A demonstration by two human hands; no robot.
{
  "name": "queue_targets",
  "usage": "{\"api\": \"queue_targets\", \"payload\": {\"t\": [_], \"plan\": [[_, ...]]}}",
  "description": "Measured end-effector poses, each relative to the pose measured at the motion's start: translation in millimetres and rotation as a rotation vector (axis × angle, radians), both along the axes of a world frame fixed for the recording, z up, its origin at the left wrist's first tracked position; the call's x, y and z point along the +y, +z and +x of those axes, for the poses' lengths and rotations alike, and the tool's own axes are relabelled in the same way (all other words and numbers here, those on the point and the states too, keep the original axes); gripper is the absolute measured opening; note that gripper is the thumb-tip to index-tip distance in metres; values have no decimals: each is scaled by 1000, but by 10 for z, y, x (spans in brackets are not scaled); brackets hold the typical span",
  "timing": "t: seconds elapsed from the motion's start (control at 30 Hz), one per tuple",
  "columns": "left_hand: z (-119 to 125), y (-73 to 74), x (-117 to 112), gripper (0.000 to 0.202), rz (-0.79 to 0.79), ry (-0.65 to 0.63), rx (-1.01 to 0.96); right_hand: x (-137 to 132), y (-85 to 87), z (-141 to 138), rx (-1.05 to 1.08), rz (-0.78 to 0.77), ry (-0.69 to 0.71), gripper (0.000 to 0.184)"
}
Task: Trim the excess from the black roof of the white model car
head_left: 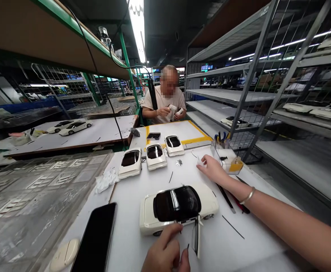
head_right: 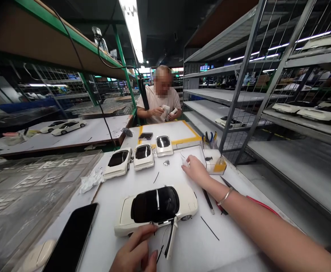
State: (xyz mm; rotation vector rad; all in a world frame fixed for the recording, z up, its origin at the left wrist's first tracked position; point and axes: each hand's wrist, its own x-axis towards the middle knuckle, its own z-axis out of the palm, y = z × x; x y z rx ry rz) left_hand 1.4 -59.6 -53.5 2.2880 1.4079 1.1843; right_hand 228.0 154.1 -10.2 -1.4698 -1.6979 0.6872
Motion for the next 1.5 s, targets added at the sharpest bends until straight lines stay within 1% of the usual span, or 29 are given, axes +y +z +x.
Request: {"api": "queue_targets", "payload": {"t": [0.1, 0.2, 0.27, 0.33, 0.43, 0.5, 0.63, 0.7, 0.8, 0.97, 1.2, 1.5], "plan": [[12, 106, -24, 25, -22, -33, -68, -128, 88, -38, 245, 8, 69, 41], [21, 228, -44, 25, -80, -57, -83, -375, 231, -100, 488, -27, 169, 51], [25, 280, -48, 26, -109, -64, -88, -574, 317, -140, 614, -28, 192, 52], [28, 299, -46, 27, -117, -63, -99, -778, 360, -171, 710, -15, 197, 49], [32, 290, -41, 27, -117, -56, -104, -1063, 330, -212, 788, 33, 214, 43], [36, 283, -41, 27, -115, -55, -104, -1223, 263, -247, 737, 109, 232, 37], [48, 291, -39, 28, -107, -60, -94, -1418, 110, -346, 444, 262, 327, 22], [53, 296, -34, 28, -101, -57, -83, -1447, 53, -390, 351, 313, 338, 23], [55, 301, -26, 27, -92, -55, -75, -1442, 8, -424, 260, 355, 313, 25], [54, 311, -30, 27, -106, -69, -84, -1424, -5, -434, 194, 351, 310, 24], [55, 320, -42, 27, -128, -62, -80, -1421, -17, -457, 137, 416, 315, 23], [61, 319, -33, 27, -125, -64, -62, -1428, -3, -458, 116, 444, 314, 21]]}}
